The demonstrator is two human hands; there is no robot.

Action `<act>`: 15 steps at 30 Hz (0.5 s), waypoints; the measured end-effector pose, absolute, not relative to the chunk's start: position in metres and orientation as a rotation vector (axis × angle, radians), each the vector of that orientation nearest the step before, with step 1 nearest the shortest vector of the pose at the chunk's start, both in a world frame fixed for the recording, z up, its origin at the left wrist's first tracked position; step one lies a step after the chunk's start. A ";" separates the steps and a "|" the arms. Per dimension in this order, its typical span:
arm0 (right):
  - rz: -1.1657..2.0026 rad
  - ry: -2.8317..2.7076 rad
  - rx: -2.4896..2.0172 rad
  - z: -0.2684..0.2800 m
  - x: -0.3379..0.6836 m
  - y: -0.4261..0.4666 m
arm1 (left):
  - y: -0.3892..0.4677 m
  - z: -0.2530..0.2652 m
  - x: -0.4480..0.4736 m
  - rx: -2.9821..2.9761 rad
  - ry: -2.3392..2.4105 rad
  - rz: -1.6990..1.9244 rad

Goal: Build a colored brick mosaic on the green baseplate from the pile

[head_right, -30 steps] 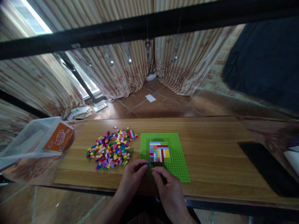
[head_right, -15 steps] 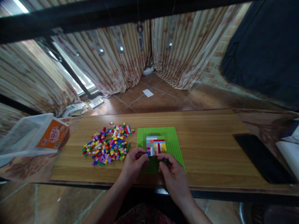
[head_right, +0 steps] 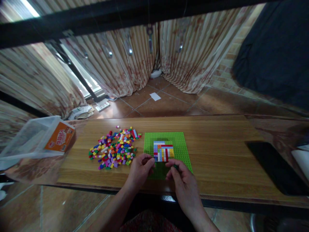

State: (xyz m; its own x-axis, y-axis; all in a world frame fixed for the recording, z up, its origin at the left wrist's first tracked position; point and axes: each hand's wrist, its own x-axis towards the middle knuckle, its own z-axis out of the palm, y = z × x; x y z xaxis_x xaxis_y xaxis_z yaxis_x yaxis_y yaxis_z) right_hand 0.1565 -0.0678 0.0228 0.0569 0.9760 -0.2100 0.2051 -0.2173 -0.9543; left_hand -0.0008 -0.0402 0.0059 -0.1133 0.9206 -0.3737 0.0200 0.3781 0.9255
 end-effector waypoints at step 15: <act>1.132 -1.831 -1.354 0.032 0.072 -0.044 | -0.091 0.026 -0.081 0.666 1.577 1.107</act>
